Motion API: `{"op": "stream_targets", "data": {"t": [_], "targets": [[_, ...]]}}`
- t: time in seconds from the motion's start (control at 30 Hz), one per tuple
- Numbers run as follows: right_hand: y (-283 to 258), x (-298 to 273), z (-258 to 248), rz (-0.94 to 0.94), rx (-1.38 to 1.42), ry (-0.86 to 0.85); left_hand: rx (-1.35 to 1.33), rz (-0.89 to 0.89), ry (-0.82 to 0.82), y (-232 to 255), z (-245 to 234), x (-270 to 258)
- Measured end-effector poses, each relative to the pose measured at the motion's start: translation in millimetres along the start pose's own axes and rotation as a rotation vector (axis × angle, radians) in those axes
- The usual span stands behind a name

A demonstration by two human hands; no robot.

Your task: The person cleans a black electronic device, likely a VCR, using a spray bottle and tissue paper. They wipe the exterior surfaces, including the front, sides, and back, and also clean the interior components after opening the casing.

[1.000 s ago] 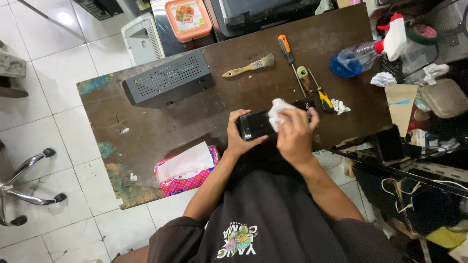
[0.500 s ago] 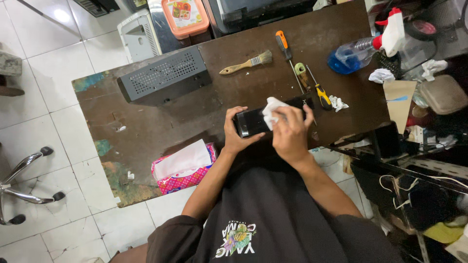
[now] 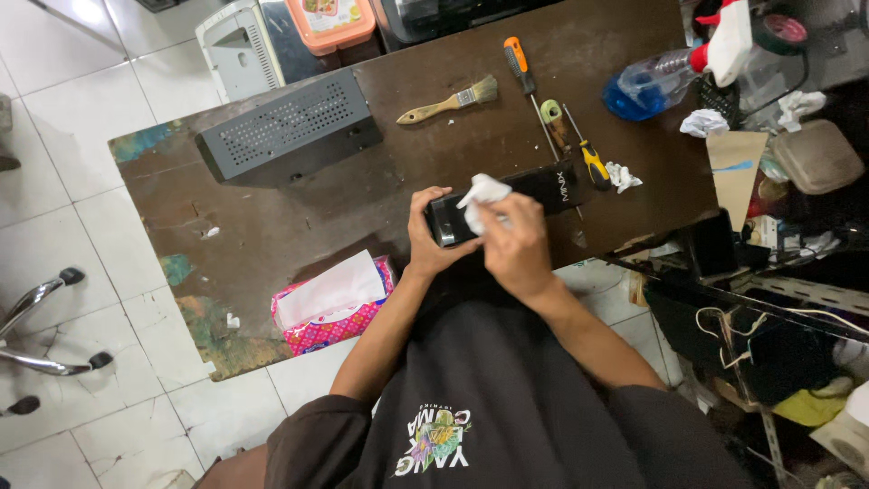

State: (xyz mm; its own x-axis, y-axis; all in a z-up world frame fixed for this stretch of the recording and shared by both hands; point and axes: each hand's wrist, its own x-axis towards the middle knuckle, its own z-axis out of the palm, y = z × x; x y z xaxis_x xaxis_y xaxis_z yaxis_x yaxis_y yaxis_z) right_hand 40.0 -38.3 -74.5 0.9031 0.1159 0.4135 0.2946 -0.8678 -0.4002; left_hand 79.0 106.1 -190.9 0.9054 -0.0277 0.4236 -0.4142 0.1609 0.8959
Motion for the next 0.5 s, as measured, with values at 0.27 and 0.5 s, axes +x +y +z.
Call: {"op": "stream_targets", "data": {"t": [0.27,0.5], "targets": [[73,-17,-20,0.088,-0.287,0.05,0.002,0.009,0.008,10,1,6],[-17,3,7,-0.029,-0.056,-0.02,0.028,-0.021,-0.007,-36,-9,-20]]}}
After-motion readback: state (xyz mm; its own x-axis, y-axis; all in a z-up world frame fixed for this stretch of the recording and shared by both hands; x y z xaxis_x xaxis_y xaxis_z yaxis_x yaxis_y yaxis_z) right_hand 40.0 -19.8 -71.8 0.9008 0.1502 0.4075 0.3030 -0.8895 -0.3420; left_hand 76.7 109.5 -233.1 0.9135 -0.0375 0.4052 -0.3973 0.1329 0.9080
